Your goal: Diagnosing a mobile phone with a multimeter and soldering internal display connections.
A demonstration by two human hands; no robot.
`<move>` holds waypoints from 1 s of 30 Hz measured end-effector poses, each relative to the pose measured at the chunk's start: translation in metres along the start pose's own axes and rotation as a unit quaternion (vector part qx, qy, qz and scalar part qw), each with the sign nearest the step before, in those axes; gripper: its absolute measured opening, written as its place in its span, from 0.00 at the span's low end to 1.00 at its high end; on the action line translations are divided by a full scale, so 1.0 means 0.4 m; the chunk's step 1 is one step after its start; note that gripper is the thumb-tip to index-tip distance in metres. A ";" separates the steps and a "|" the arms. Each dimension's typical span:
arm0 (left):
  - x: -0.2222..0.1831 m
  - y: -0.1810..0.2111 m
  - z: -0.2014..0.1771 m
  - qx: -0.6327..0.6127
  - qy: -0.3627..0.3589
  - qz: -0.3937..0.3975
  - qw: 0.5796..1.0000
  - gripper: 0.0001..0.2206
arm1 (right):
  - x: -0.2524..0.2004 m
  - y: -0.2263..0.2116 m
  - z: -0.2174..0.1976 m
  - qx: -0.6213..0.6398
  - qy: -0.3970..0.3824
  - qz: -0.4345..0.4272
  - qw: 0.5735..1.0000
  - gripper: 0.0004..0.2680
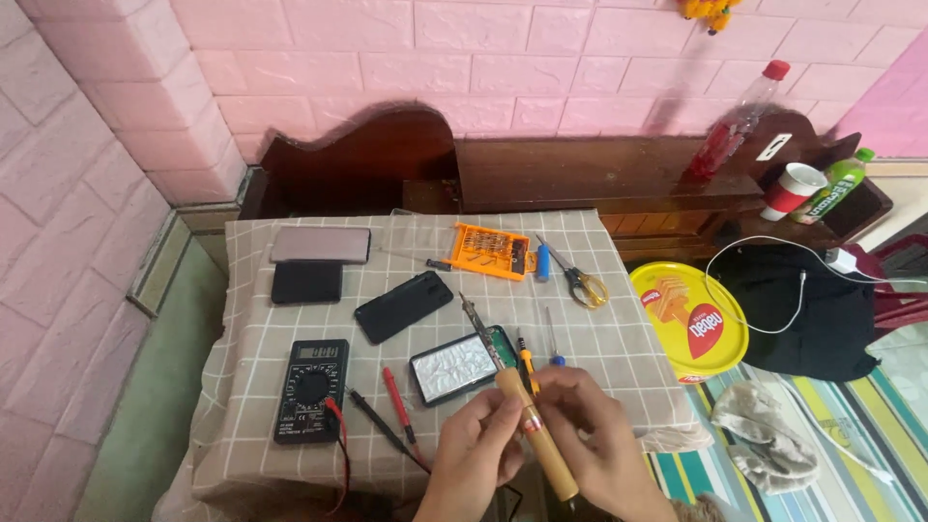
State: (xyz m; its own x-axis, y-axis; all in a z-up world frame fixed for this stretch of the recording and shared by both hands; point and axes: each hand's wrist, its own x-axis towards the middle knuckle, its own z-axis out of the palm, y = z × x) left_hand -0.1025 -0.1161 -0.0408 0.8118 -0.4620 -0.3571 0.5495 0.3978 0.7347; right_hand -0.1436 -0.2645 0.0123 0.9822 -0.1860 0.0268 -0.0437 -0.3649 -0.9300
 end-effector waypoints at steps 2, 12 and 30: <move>-0.010 0.017 0.009 0.016 -0.002 0.014 1.000 0.15 | 0.000 -0.007 0.000 -0.040 0.003 -0.093 0.995 0.21; -0.054 0.081 0.034 0.009 -0.022 0.012 1.000 0.17 | -0.024 -0.001 0.048 0.074 0.062 -0.285 0.954 0.13; -0.026 0.038 0.004 -0.039 0.052 0.062 0.996 0.23 | -0.091 -0.043 0.122 -0.115 0.262 -0.152 0.946 0.10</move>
State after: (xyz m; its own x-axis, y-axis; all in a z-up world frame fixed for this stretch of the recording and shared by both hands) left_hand -0.1030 -0.1067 -0.0251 0.8879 -0.3224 -0.3281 0.4548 0.5081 0.7315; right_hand -0.1696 -0.2070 0.0094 0.7322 -0.4456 0.5150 0.1287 -0.6520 -0.7472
